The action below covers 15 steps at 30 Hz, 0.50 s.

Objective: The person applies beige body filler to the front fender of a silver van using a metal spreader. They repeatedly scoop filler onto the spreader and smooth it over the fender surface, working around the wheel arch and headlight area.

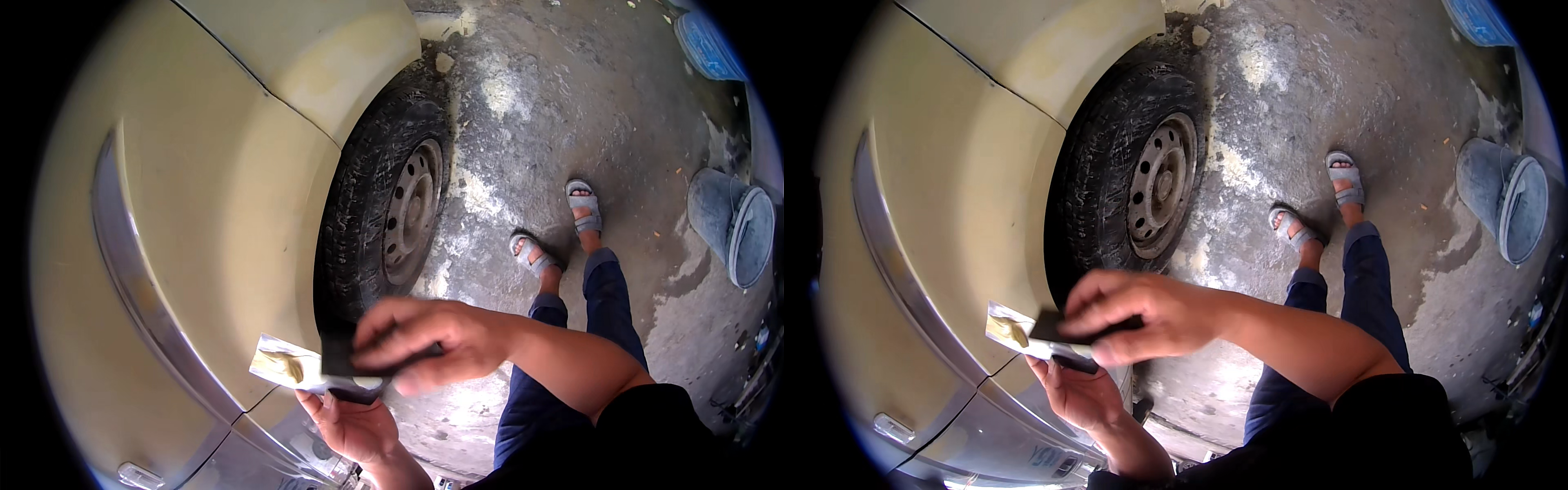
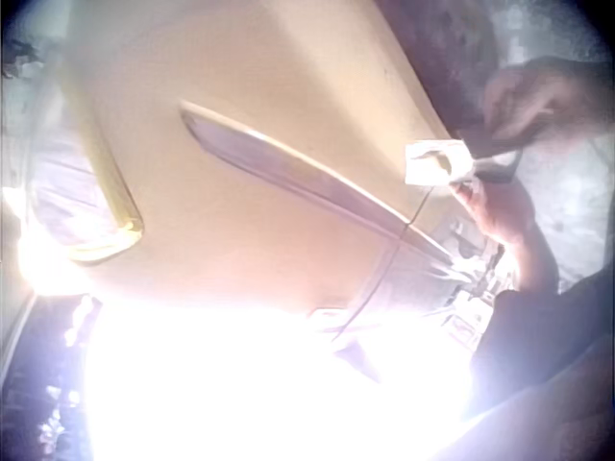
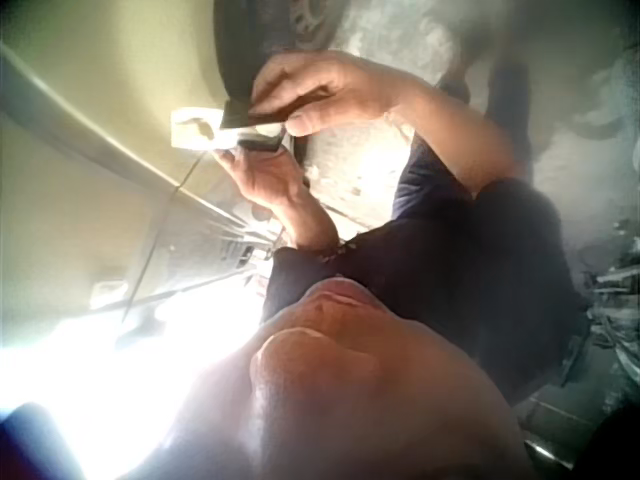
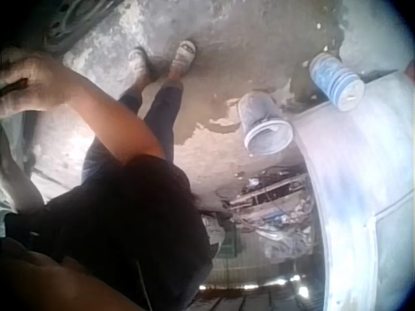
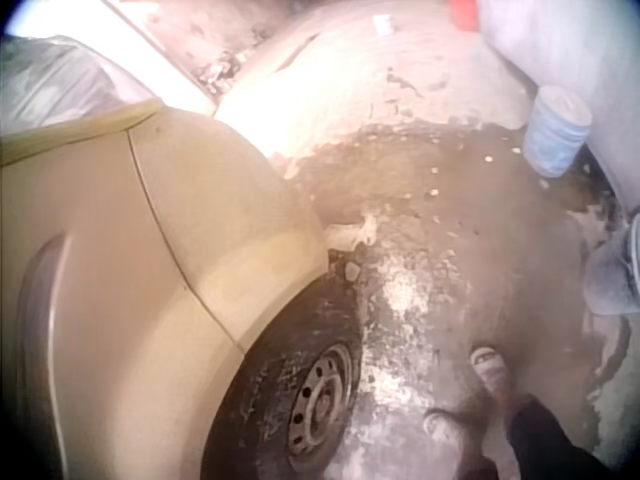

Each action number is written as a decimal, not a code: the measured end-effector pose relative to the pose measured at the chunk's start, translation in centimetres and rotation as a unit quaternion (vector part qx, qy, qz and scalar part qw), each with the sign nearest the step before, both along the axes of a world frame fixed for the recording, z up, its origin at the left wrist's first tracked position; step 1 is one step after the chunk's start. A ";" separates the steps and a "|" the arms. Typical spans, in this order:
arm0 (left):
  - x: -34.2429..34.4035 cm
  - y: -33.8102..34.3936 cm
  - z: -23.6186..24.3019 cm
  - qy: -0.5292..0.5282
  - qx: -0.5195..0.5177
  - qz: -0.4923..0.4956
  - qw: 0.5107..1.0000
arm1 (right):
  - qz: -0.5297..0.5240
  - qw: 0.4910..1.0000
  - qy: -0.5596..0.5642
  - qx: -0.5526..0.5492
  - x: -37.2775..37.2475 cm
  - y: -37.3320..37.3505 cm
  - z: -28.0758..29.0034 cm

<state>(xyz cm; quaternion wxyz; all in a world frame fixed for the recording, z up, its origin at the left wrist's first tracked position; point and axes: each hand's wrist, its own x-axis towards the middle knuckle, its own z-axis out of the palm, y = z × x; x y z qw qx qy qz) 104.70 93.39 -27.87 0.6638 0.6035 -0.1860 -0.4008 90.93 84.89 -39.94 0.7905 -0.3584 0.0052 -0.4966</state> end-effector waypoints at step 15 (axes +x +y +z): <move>0.2 1.1 0.1 -0.049 -0.038 -0.055 0.997 | -0.412 0.798 0.430 0.094 5.4 -8.3 -3.1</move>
